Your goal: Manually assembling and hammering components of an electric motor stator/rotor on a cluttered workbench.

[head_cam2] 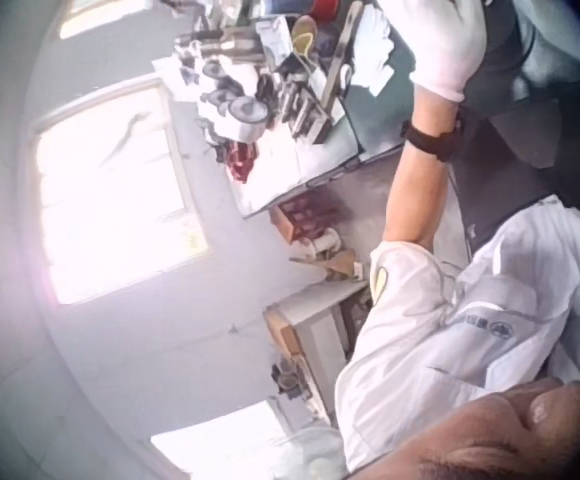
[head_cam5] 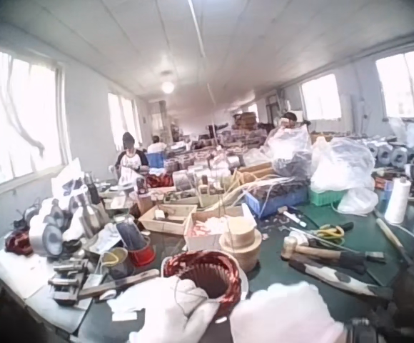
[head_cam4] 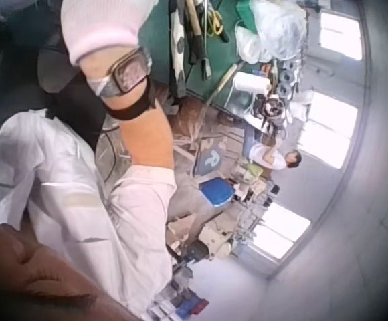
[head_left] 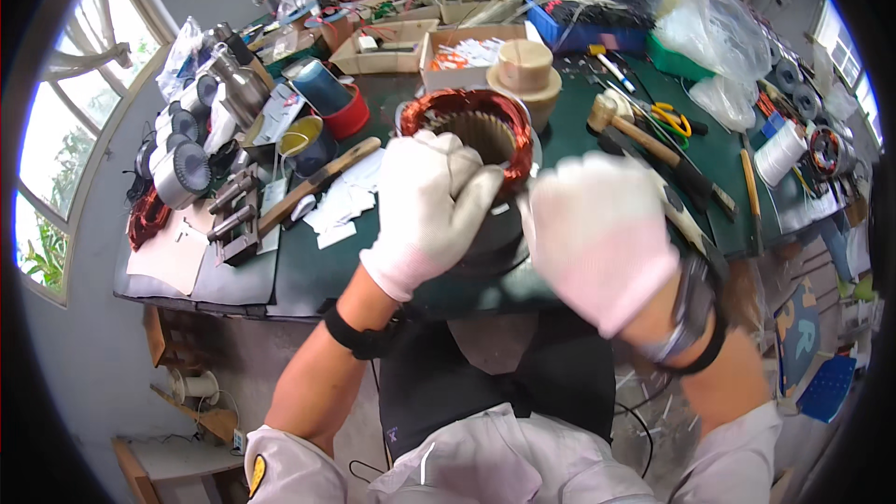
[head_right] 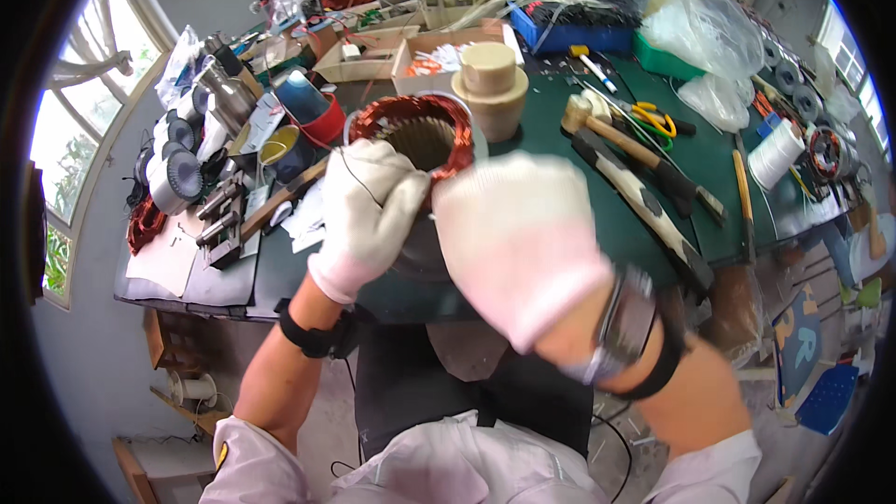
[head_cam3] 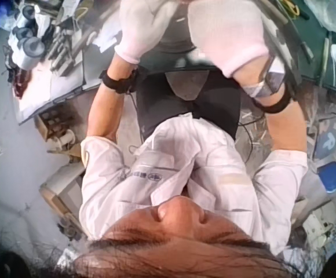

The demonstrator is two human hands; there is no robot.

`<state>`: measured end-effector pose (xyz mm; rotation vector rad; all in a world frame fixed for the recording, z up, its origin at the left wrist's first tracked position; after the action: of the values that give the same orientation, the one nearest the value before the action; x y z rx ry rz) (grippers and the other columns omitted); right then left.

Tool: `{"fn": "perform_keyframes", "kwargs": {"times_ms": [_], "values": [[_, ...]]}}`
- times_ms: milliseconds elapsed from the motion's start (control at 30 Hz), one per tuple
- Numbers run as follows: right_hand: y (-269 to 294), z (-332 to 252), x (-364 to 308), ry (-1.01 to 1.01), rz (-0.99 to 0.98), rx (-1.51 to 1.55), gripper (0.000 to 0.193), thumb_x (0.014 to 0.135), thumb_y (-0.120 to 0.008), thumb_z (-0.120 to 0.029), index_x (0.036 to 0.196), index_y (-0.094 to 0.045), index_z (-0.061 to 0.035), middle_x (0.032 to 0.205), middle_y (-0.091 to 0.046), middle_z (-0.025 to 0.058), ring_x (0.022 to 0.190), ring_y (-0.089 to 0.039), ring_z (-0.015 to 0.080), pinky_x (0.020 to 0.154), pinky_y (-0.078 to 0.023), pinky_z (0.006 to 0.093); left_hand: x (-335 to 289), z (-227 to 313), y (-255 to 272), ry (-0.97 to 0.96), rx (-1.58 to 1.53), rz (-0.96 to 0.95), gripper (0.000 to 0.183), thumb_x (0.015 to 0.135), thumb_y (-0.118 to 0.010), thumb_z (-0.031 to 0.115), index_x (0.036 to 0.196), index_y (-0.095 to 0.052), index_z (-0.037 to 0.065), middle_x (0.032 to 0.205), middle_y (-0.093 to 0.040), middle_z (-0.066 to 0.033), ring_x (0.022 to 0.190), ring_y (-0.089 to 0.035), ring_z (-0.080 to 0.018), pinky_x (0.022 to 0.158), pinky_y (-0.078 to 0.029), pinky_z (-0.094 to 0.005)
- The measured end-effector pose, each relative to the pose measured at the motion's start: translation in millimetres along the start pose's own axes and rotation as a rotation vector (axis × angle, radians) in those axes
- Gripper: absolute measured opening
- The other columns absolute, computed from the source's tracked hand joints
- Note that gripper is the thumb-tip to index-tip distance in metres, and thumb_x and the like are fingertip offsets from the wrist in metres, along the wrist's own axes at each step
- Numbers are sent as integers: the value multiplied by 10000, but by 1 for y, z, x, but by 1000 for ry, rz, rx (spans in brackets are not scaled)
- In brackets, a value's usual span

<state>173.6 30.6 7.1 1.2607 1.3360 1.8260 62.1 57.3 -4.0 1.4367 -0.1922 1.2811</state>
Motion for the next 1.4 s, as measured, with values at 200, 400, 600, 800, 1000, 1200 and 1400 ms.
{"fn": "perform_keyframes", "kwargs": {"times_ms": [200, 400, 600, 800, 1000, 1200, 1400], "values": [[3, 21, 4, 106, 91, -47, 350, 914, -738, -337, 689, -706, -69, 735, -696, 141, 753, -727, 336, 722, -586, 432, 6, -4, -1, 60, -68, -153, 154, 914, -655, 71, 901, -724, -67, 838, -692, -206, 829, -667, -387, 779, -515, -447], [5, 6, -44, 45, 190, 43, 237, 912, -724, -271, 737, -713, -113, 732, -676, 63, 774, -708, 251, 662, -566, 410, 3, -10, 0, 150, -83, -193, 167, 946, -627, 57, 938, -741, -66, 856, -702, -204, 852, -678, -377, 807, -523, -427], [-9, -15, -39, 1, 245, -120, 132, 838, -691, -193, 726, -700, -123, 719, -639, 54, 789, -691, 245, 638, -552, 397, -1, -4, -2, 100, -55, -109, 150, 925, -636, 45, 908, -743, -59, 836, -694, -197, 814, -669, -361, 767, -515, -425], [13, -20, -7, 37, 115, -84, 107, 812, -685, -172, 751, -739, -103, 711, -700, 104, 728, -736, 276, 642, -569, 407, 0, 5, 0, 73, 32, 39, 144, 902, -703, 114, 808, -736, 11, 796, -684, -159, 790, -654, -372, 734, -477, -474], [15, -6, 3, 133, 94, -92, 295, 927, -711, -295, 724, -765, -88, 718, -718, 126, 709, -740, 307, 679, -588, 421, -1, -6, -4, 113, -72, -65, 151, 912, -689, 112, 834, -745, -5, 803, -686, -176, 828, -675, -387, 751, -497, -483], [-1, 1, -36, 1, 72, 1, 187, 900, -710, -237, 780, -771, -107, 758, -735, 98, 764, -761, 263, 656, -601, 400, 1, -3, -2, 128, -60, -99, 165, 935, -629, 61, 915, -725, -72, 826, -669, -221, 797, -655, -392, 749, -510, -436], [-9, -16, -36, -54, 169, -150, 118, 838, -684, -178, 753, -732, -112, 721, -683, 67, 749, -722, 243, 612, -572, 398, -2, 4, -5, 133, -55, -18, 149, 926, -647, 58, 898, -737, -57, 823, -679, -211, 806, -666, -386, 741, -507, -438]]}}
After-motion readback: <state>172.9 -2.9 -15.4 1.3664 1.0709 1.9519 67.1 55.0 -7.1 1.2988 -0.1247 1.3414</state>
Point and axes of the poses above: each hand's wrist, its own x-axis towards the middle knuckle, its own y-axis out of the back of the hand, z = x × y, the point moved 10 cm from there along x, towards the middle knuckle
